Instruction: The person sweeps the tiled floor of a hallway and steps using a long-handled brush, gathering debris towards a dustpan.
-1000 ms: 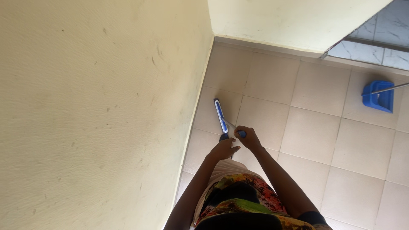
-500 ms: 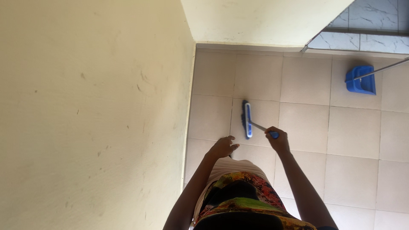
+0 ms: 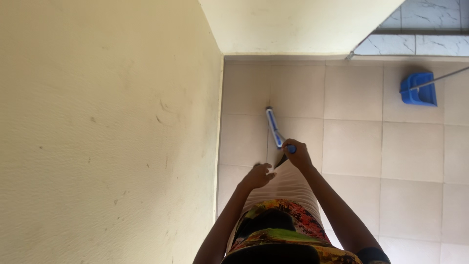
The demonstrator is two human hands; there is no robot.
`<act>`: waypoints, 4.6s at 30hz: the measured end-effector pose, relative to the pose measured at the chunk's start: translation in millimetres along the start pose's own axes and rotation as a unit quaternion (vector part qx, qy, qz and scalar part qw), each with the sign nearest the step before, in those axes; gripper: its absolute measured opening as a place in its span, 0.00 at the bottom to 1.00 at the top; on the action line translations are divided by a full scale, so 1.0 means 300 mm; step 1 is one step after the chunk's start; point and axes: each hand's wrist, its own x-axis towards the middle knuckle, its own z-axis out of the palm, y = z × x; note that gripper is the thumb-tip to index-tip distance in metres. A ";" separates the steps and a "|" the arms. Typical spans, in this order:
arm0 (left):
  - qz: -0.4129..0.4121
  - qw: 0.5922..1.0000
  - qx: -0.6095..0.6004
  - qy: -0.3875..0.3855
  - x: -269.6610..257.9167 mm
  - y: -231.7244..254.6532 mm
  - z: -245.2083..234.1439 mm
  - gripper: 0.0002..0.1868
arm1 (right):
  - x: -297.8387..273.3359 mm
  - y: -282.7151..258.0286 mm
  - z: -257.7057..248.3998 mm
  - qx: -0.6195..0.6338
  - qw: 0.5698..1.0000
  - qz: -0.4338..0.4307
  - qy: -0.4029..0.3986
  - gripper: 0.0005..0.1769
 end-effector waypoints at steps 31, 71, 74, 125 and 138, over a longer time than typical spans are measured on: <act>-0.019 1.000 0.011 0.012 0.509 0.508 -0.202 0.34 | 0.391 0.288 -0.594 -0.038 0.989 0.106 0.094 0.04; 0.074 0.994 0.037 -0.066 0.941 0.307 -1.062 0.35 | 1.171 -0.140 -0.211 -0.016 0.999 0.037 0.006 0.04; 0.050 0.997 0.024 -0.046 0.925 0.312 -1.105 0.35 | 1.284 -0.216 -0.118 0.009 1.000 0.018 -0.013 0.05; 0.045 0.968 0.175 -0.173 1.350 1.065 -0.737 0.33 | 1.148 0.412 -1.163 0.001 0.974 0.167 0.155 0.02; 0.030 0.964 0.182 -0.191 1.474 1.183 -0.671 0.36 | 1.102 0.442 -1.178 0.005 0.957 0.207 0.201 0.03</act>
